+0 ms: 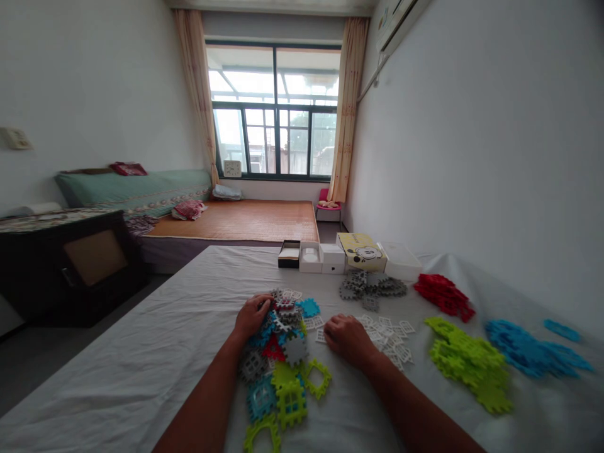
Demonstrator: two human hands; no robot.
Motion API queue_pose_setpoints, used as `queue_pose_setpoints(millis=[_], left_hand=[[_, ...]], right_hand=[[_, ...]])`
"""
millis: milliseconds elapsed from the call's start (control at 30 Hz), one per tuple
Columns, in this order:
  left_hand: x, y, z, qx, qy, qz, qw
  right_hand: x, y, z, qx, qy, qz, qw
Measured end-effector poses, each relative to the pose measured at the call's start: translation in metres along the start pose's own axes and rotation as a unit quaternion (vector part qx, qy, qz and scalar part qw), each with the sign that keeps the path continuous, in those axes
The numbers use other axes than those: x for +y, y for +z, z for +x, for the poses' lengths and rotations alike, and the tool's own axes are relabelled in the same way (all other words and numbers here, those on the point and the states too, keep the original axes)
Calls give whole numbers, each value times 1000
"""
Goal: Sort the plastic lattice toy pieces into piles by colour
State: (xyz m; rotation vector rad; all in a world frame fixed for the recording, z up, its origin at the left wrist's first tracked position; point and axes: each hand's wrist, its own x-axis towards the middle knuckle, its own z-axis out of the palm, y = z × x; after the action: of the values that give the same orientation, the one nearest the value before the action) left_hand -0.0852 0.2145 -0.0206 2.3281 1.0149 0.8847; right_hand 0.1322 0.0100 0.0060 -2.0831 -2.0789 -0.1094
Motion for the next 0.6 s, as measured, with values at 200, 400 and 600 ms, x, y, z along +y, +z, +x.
queue_pose_setpoints(millis=[200,400,600], left_hand=[[1,0,0,1,2,1,1000],[0,0,0,2,-3,1,1000],[0,0,0,2,3,-5,1000]], right_hand=[[2,-3,-2,-7,6,34,999],[-6,-4,2,9,3,-14,1000],[39,-20,-9,75,84,82,990]])
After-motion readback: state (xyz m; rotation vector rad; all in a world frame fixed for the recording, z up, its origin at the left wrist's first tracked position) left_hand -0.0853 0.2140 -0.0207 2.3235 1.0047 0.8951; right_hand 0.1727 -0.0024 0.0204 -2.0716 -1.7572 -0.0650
